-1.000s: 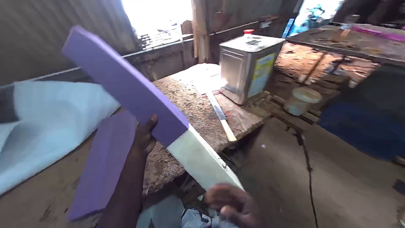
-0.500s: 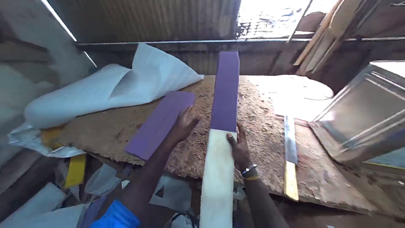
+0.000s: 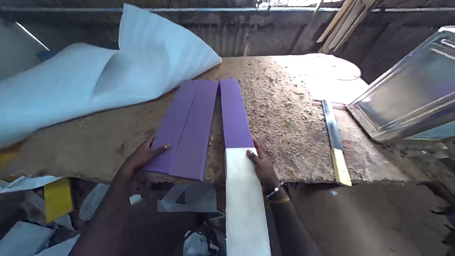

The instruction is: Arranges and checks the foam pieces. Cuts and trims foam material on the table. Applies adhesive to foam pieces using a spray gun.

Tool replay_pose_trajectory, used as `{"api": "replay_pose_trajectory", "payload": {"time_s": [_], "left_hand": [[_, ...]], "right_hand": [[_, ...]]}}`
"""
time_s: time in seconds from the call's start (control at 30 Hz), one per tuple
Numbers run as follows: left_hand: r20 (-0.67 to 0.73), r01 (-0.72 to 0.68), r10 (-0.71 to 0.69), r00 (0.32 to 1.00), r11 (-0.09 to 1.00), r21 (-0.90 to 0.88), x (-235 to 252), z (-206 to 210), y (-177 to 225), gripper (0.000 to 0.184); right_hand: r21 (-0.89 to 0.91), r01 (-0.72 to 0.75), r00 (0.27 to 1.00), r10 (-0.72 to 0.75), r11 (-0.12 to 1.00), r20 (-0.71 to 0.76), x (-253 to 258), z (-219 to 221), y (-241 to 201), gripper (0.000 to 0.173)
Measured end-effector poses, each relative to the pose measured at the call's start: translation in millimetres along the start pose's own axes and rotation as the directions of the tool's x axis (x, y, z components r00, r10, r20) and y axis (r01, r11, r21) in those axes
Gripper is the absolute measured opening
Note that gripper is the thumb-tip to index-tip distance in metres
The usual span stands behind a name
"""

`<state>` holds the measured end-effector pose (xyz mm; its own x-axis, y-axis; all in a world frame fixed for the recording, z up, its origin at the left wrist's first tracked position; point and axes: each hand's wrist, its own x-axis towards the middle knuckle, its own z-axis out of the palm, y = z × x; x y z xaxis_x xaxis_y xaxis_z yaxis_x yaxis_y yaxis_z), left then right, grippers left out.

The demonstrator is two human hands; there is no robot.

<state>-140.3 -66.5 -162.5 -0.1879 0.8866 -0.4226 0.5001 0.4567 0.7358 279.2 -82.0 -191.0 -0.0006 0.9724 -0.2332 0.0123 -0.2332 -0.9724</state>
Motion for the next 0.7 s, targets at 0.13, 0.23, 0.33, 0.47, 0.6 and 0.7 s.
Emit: {"api": "replay_pose_trajectory", "payload": {"time_s": [0.13,0.23,0.33,0.47,0.6,0.7], "left_hand": [[0.059,-0.074,0.076,0.995,0.997,-0.037,7,0,-11,0.095],[0.071,-0.095,0.099,0.993,0.993,-0.067,6,1,-11,0.105],[0.075,-0.129,0.136,0.988,0.987,-0.092,8,6,-7,0.111],[0.038,-0.14,0.149,0.988,0.974,-0.178,25,20,3,0.109],[0.072,-0.145,0.174,0.982,0.943,-0.301,52,34,15,0.104],[0.096,-0.147,0.181,0.979,0.947,-0.286,58,38,15,0.106]], "right_hand": [[-0.02,0.018,1.0,-0.018,1.0,-0.017,-22,3,0,0.057],[-0.039,0.009,1.0,-0.01,0.999,-0.012,-21,15,0,0.059],[-0.005,0.0,1.0,0.0,1.0,0.017,-10,34,-1,0.062],[0.046,0.002,1.0,-0.003,0.999,0.02,6,48,-14,0.06],[-0.193,-0.024,0.999,0.019,0.981,-0.027,33,34,-26,0.059],[-0.236,-0.055,0.998,0.049,0.97,-0.033,48,31,-26,0.06]]}}
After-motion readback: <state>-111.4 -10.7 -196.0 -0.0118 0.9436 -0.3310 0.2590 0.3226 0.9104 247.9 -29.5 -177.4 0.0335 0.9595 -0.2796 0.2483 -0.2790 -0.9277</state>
